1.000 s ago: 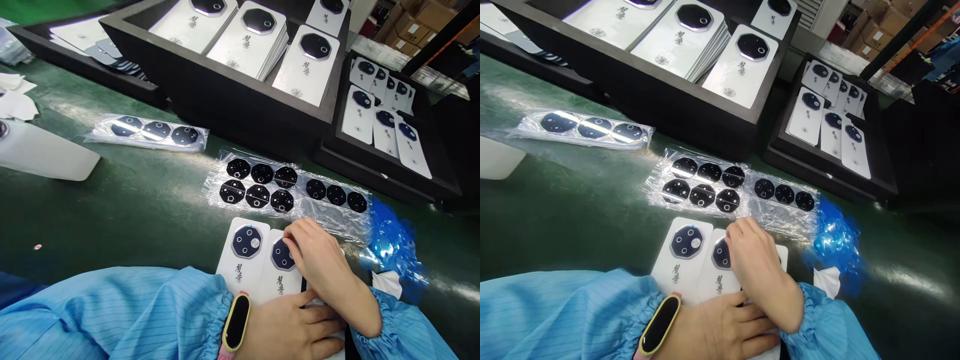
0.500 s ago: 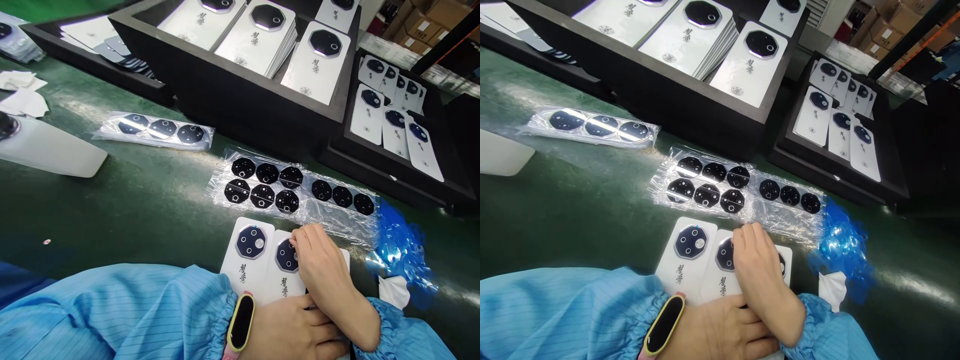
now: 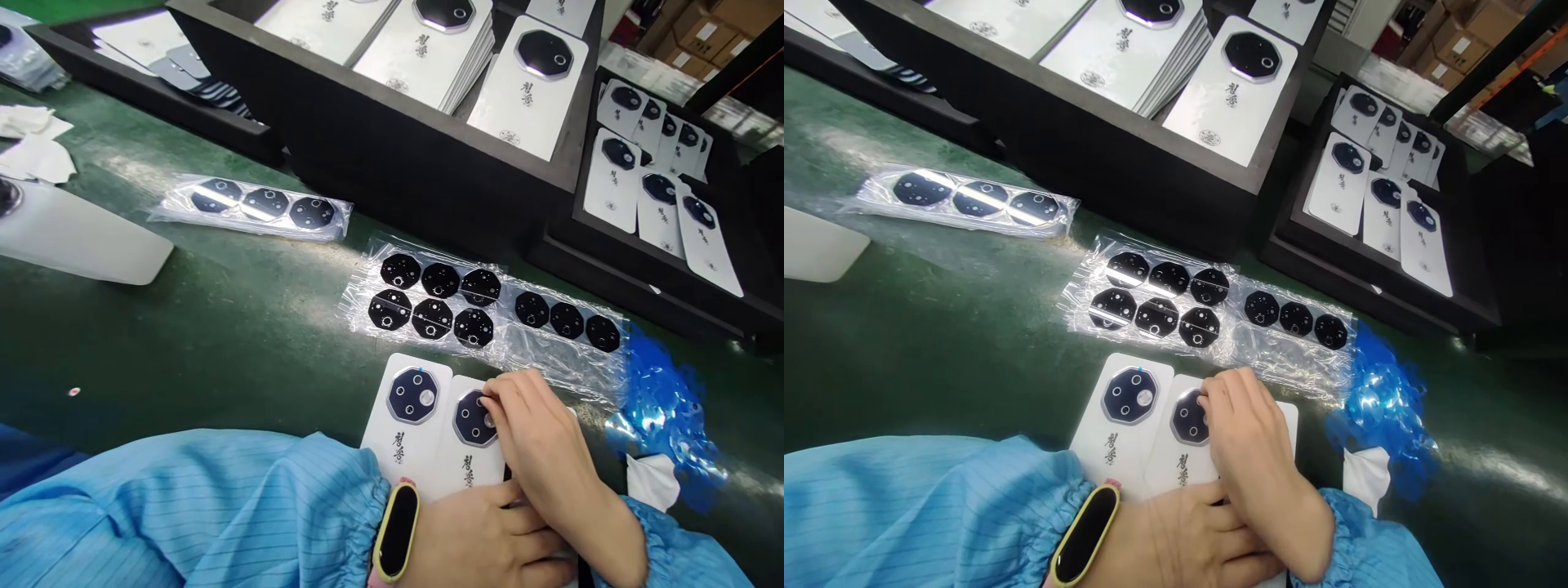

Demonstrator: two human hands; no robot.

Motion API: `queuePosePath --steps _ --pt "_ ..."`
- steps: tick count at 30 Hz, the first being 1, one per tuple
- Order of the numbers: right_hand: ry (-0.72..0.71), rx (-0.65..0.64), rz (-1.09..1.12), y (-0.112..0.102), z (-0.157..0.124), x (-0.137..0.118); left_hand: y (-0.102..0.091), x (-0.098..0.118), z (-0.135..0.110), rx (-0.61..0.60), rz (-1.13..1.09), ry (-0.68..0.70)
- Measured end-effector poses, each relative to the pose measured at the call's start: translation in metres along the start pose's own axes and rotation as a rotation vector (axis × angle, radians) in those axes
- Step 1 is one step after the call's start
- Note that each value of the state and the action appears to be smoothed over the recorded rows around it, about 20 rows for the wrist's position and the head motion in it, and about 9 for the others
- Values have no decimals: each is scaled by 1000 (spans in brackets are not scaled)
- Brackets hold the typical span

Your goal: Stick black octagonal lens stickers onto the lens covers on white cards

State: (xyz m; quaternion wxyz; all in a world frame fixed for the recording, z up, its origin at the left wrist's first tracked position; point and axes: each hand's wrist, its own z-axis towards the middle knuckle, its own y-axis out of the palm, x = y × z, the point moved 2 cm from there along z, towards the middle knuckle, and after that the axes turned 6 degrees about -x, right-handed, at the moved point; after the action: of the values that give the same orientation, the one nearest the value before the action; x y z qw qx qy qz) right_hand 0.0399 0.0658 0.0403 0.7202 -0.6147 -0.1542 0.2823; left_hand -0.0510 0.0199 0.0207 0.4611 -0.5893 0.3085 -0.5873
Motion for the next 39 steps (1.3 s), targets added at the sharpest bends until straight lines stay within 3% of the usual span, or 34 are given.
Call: queuePosePath --steps 3,22,28,32,39 --pt "12 -27 20 -1 3 6 -3 0 1 -65 51 103" --pt "22 -4 -77 -3 10 -5 0 0 0 49 10 64" --pt "21 -5 -86 -2 10 -3 -2 1 0 -15 49 80" --pt "31 0 -64 -2 10 -2 -1 2 0 11 58 72" --pt "27 -94 -3 -6 8 4 2 2 0 21 32 72"
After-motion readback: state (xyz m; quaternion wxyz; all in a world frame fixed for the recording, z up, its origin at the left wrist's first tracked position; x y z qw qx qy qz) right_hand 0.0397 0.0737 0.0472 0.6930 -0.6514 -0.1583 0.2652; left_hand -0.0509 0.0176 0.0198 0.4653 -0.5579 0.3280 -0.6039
